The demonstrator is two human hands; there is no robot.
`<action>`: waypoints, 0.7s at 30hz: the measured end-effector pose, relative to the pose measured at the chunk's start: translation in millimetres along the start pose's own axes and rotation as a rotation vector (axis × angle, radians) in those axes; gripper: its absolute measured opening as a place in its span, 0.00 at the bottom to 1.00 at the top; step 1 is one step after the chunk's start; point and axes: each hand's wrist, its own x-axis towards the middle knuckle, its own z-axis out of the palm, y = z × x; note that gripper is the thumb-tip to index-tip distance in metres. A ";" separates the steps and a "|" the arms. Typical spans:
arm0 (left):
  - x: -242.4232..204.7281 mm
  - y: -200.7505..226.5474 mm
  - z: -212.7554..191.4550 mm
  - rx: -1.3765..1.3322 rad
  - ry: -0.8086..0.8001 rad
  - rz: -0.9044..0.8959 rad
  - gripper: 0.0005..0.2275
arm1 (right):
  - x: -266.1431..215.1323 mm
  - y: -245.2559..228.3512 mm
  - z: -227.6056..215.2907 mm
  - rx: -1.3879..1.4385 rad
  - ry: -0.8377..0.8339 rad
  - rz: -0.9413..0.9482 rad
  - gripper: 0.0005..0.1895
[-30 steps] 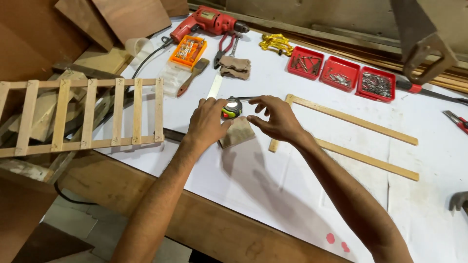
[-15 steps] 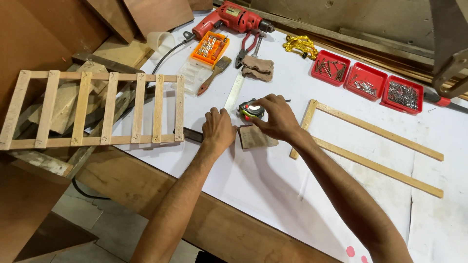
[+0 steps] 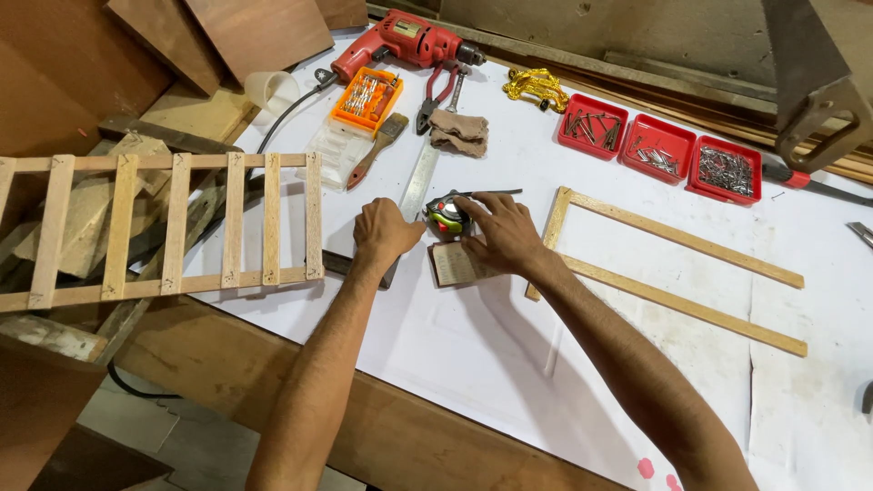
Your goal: The person assembles a small wooden frame on a workbench, aligning thin wood strips and driving nails with a hammer. They use a try square and tape measure to check and mark positions, pick nails from red trays, and adjust the strips as the frame takes shape.
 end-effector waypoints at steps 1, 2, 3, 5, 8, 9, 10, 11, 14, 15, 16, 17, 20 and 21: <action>1.6 -0.2 0.3 -0.001 -0.001 -0.001 0.22 | -1.7 0.9 0.8 0.000 -0.002 0.000 0.39; 3.7 -0.1 -0.6 -0.028 0.029 0.013 0.24 | -2.4 1.6 1.0 0.037 -0.022 0.013 0.40; 5.4 -0.1 -1.5 -0.054 0.059 0.027 0.26 | -3.2 2.2 1.1 0.074 -0.041 0.026 0.41; 13.1 -4.5 -0.9 -0.108 0.109 0.036 0.29 | -4.3 3.1 3.7 0.091 -0.054 0.030 0.42; 24.7 -12.2 1.2 -0.198 0.205 0.145 0.25 | -4.3 3.5 3.3 0.108 -0.067 0.041 0.42; 28.3 -15.7 1.8 -0.234 0.249 0.242 0.19 | -4.0 2.9 2.7 0.109 -0.072 0.047 0.42; 25.4 -13.8 -2.7 -0.233 0.250 0.240 0.19 | -3.1 3.3 3.1 0.110 -0.072 0.045 0.42; 22.0 -12.0 -7.2 -0.272 0.280 0.311 0.15 | -2.6 3.4 3.4 0.102 -0.077 0.042 0.42; 6.2 1.4 -19.9 -0.382 0.302 0.402 0.11 | -2.7 0.5 -5.2 0.093 -0.097 0.046 0.42; -0.4 7.7 -24.3 -0.454 0.289 0.420 0.10 | -3.4 -1.0 -10.4 0.092 -0.118 0.055 0.42; -8.0 14.5 -27.4 -0.452 0.294 0.428 0.10 | -5.4 1.7 -12.2 0.089 -0.108 0.055 0.42; -15.8 21.5 -30.4 -0.457 0.292 0.496 0.09 | -7.7 4.5 -14.2 0.081 -0.009 0.019 0.40; -47.9 52.1 -41.4 -0.483 0.257 0.584 0.10 | -18.4 7.7 -35.8 0.154 0.161 -0.042 0.35; -59.7 64.8 -45.6 -0.503 0.225 0.595 0.11 | -22.4 8.5 -46.3 0.240 0.228 -0.073 0.31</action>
